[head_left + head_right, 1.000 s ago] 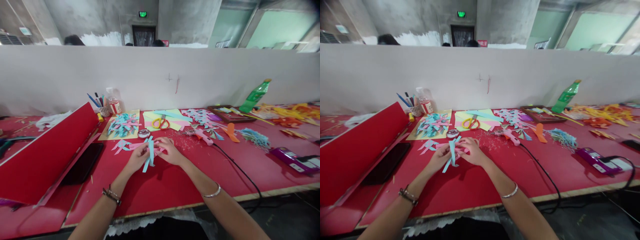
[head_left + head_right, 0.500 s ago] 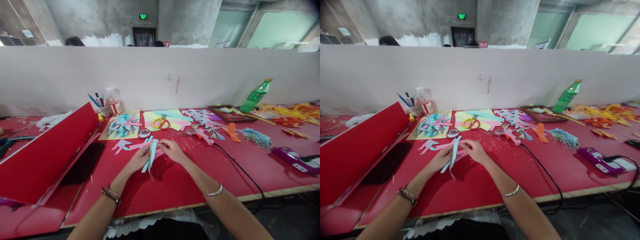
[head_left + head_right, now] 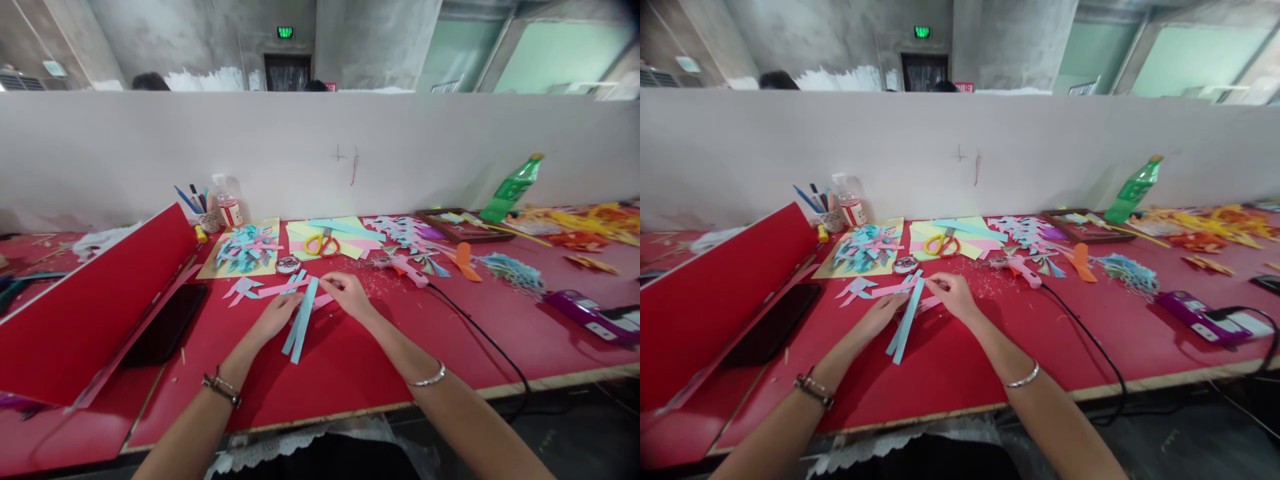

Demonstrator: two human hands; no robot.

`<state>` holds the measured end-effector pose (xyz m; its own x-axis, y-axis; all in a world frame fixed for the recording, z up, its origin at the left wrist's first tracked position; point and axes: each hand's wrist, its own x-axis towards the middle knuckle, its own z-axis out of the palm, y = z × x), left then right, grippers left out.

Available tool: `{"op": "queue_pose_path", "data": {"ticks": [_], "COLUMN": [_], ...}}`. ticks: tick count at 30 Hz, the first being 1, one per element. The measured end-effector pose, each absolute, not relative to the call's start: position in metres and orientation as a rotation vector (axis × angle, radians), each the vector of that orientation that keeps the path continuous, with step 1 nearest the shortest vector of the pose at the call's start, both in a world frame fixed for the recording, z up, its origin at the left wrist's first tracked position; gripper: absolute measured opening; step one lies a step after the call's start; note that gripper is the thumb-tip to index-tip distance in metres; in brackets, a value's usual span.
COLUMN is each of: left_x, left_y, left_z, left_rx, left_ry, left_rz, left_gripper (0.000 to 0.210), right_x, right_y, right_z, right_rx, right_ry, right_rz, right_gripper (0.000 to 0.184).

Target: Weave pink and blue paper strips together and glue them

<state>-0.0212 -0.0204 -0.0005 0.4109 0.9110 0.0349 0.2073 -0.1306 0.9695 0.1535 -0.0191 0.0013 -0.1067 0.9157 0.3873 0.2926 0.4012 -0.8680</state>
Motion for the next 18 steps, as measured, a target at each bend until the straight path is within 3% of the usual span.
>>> {"op": "queue_pose_path", "data": {"ticks": [6, 18], "left_x": [-0.012, -0.010], "left_y": [-0.026, -0.028], "left_z": [0.003, 0.001], "left_rx": [1.452, 1.365], "left_ry": [0.783, 0.768], "left_rz": [0.923, 0.909], "left_gripper": [0.036, 0.025], "right_x": [0.147, 0.147], "right_y": [-0.023, -0.025], "right_z": [-0.001, 0.002], "right_rx": [-1.008, -1.045], "right_ry": [-1.823, -1.926], "right_rz": [0.813, 0.697], "right_gripper": [0.023, 0.027]}}
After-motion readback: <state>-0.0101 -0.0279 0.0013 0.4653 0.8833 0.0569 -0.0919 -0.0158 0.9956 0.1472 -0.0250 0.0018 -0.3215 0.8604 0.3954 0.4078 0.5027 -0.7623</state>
